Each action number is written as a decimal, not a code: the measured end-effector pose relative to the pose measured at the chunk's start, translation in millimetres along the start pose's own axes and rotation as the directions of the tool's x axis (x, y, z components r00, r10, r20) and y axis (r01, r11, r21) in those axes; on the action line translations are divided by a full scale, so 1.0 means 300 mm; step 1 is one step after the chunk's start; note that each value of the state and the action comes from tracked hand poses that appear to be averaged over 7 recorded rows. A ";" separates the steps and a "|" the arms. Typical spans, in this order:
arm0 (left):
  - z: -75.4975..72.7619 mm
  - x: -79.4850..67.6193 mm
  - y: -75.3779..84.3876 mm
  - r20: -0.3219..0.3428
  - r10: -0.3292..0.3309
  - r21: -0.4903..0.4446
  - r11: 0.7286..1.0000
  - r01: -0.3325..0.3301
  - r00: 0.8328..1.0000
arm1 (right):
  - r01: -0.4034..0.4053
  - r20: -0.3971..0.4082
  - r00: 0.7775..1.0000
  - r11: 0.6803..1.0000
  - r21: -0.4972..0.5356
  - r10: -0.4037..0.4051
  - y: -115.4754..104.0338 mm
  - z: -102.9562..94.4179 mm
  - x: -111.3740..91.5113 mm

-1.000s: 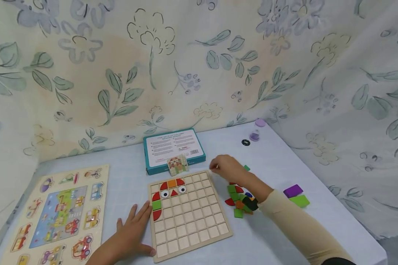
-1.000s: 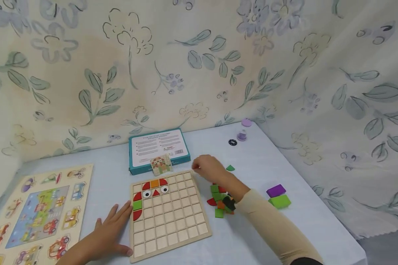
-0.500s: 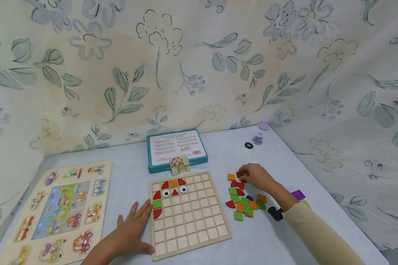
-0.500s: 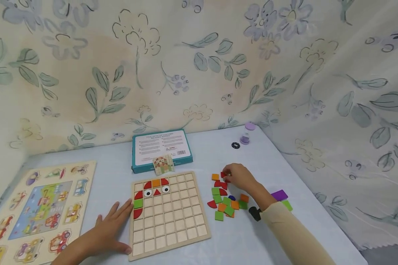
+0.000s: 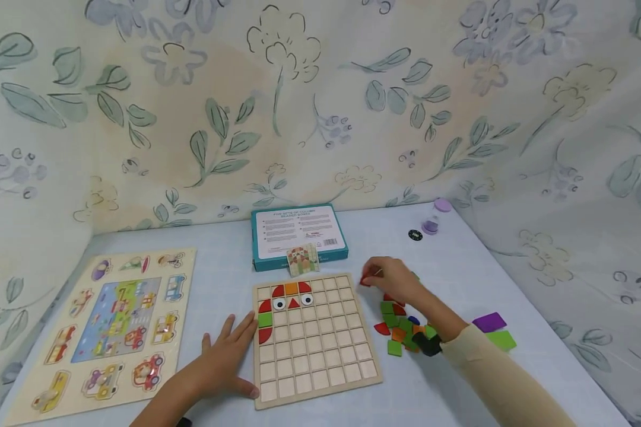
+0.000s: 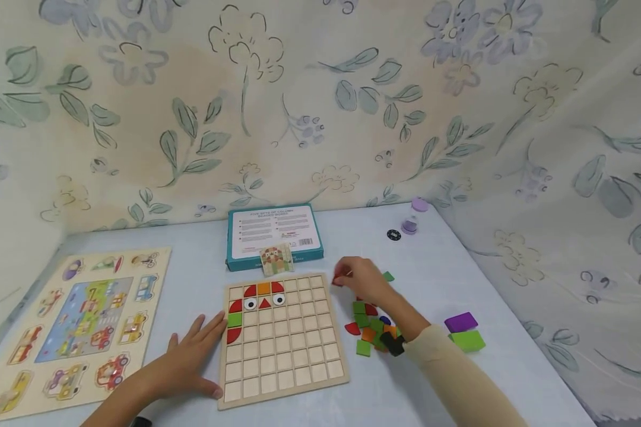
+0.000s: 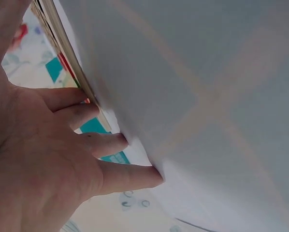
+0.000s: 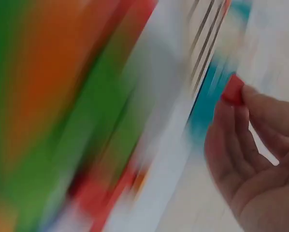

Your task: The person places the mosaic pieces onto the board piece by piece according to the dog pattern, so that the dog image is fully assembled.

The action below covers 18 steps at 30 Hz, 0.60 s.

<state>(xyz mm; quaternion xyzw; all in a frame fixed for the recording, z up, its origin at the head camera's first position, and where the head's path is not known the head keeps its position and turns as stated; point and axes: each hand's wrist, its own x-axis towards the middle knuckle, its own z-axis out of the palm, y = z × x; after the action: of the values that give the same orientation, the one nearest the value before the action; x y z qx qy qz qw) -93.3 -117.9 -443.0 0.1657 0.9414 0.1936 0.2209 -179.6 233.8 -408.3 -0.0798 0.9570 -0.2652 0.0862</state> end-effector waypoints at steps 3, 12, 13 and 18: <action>0.002 -0.001 0.005 0.000 -0.008 0.005 1.000 0.008 1.000 | 0.124 0.123 0.983 0.987 0.104 -0.137 -0.137 0.081 0.003; 0.004 0.006 0.016 0.001 -0.007 0.010 1.000 0.007 1.000 | 0.190 0.129 0.974 0.981 -0.038 -0.184 -0.272 0.231 0.013; 0.003 0.005 0.016 0.002 -0.009 0.013 1.000 0.009 1.000 | 0.187 0.129 0.975 0.981 -0.047 -0.179 -0.274 0.238 0.013; 0.002 0.005 0.012 -0.001 -0.015 0.032 0.999 0.015 1.000 | 0.220 0.143 0.969 0.967 -0.126 -0.201 -0.289 0.255 0.005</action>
<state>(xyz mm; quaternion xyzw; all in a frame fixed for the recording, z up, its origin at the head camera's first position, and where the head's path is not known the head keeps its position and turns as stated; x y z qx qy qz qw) -93.4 -114.0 -442.6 0.1621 0.9457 0.1770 0.2193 -156.0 122.1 -427.9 -0.2040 0.9519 -0.1987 0.1132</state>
